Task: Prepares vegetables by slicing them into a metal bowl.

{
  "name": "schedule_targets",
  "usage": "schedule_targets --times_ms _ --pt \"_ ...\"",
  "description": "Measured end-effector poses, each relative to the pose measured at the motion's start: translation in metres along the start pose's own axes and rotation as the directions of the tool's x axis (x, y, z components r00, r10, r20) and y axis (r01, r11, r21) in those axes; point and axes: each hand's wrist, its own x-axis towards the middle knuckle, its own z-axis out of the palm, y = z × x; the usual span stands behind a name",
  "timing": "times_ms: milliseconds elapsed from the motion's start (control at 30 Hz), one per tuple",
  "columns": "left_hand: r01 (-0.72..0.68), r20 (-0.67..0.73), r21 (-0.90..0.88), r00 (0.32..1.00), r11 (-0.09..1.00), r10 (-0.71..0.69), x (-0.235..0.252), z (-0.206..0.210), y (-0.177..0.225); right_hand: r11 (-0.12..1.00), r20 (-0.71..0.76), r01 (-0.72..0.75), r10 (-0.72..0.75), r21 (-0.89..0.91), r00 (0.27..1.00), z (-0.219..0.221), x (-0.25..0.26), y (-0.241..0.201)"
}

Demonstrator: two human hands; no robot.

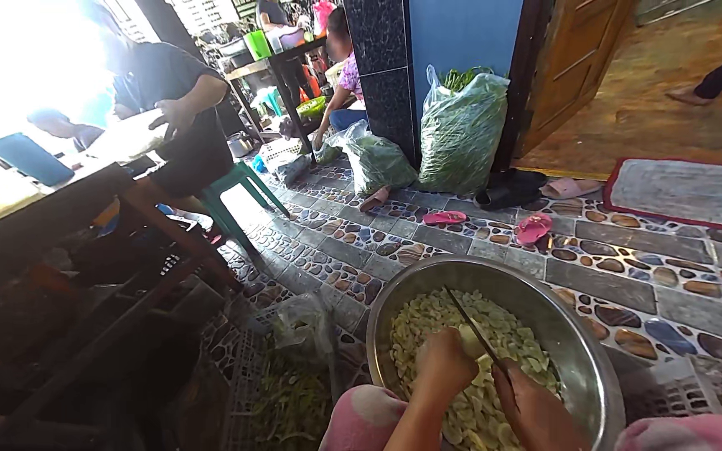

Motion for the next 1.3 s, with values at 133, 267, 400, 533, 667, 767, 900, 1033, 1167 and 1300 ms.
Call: schedule_targets --times_ms 133,267,400,533,667,767,900,1033,1167,1300 --pt "-0.001 0.012 0.017 1.0 1.0 0.001 0.001 -0.003 -0.005 0.991 0.207 -0.13 0.132 -0.022 0.969 0.014 -0.01 0.02" --pt "-0.079 -0.001 -0.114 0.997 0.99 0.08 0.002 -0.005 -0.009 0.954 0.394 -0.298 0.284 -0.026 0.874 0.031 -0.018 0.054" --pt "0.016 0.051 0.023 0.999 1.0 -0.017 0.004 0.0 -0.008 0.892 0.347 -0.376 0.28 0.25 0.895 0.023 -0.006 0.05" --pt "-0.044 0.11 0.108 0.993 0.993 0.032 0.005 0.026 -0.001 0.736 0.331 -0.408 0.26 0.54 0.907 0.001 0.025 0.029" --pt "-0.141 0.206 -0.069 0.967 0.988 0.152 0.003 0.024 0.001 0.686 0.283 -0.348 0.21 0.639 0.936 0.001 0.032 0.034" --pt "-0.126 0.128 -0.253 0.978 0.959 0.162 0.002 0.01 -0.008 0.702 0.265 -0.333 0.209 0.629 0.941 0.01 0.023 0.054" --pt "-0.104 0.049 -0.264 0.991 0.959 0.121 0.004 0.0 -0.011 0.748 0.251 -0.383 0.291 0.542 0.923 0.011 0.02 0.066" --pt "-0.218 0.188 -0.129 0.952 0.967 0.24 0.0 0.016 -0.006 0.681 0.346 -0.388 0.206 0.62 0.915 -0.008 0.027 0.036" --pt "-0.308 0.249 -0.093 0.913 0.947 0.322 -0.001 0.02 -0.002 0.678 0.348 -0.39 0.207 0.623 0.915 -0.001 0.029 0.036" --pt "-0.258 0.231 -0.016 0.939 0.966 0.255 0.003 0.02 -0.006 0.599 0.263 -0.376 0.271 0.707 0.926 -0.005 0.026 0.033"
